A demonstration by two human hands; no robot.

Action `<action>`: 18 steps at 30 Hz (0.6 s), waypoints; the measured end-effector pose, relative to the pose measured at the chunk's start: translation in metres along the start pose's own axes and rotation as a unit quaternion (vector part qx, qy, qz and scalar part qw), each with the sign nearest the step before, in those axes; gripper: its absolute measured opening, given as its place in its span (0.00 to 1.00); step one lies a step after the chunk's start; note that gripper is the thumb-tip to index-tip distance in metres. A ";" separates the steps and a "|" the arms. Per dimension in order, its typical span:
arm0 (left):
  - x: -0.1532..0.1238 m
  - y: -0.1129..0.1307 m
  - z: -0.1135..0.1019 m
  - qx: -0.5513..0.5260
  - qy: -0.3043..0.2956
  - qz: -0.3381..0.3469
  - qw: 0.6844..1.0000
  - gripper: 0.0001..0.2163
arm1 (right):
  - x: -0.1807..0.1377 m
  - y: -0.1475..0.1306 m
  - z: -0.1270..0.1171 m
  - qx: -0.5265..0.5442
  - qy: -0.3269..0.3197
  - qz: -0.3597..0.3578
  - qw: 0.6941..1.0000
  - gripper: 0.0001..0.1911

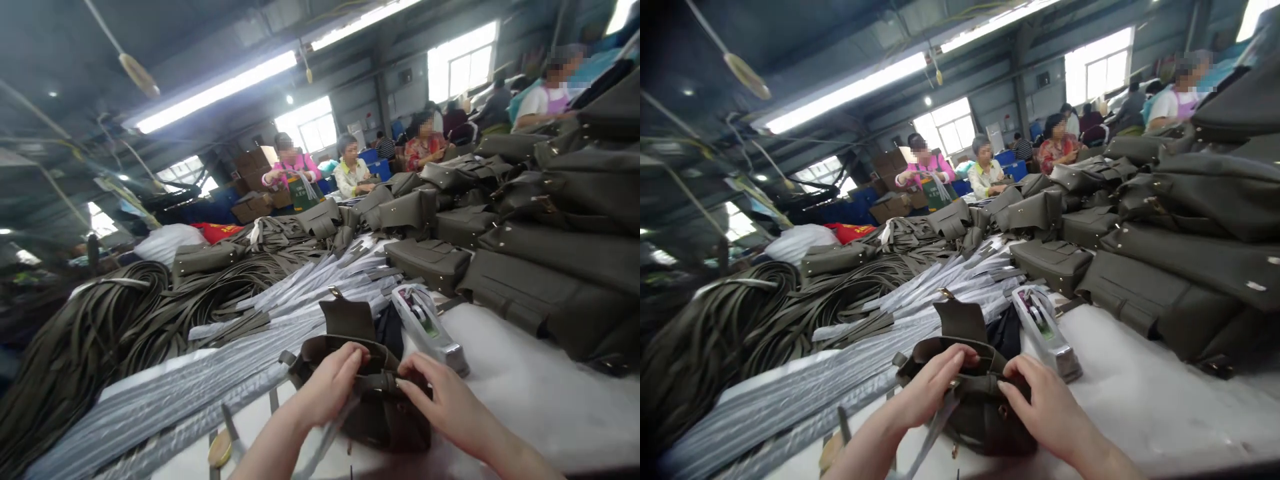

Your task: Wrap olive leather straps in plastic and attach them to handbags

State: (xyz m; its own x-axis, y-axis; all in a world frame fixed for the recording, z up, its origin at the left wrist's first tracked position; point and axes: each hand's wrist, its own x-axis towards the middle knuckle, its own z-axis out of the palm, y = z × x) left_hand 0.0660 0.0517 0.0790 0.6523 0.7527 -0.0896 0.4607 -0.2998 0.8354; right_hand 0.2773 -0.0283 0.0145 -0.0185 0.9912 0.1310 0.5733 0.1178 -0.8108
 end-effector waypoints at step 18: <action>-0.156 -0.080 -0.043 0.153 0.141 -0.125 0.970 0.19 | 0.076 -0.101 0.041 -0.229 -0.301 -0.064 0.923 0.16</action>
State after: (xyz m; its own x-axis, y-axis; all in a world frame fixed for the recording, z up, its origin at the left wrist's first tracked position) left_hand -0.0984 -0.0162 0.0489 0.3265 0.9417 -0.0813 0.7685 -0.2145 0.6028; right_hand 0.1846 0.0378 0.0832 -0.4838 0.8405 -0.2440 0.8186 0.3360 -0.4658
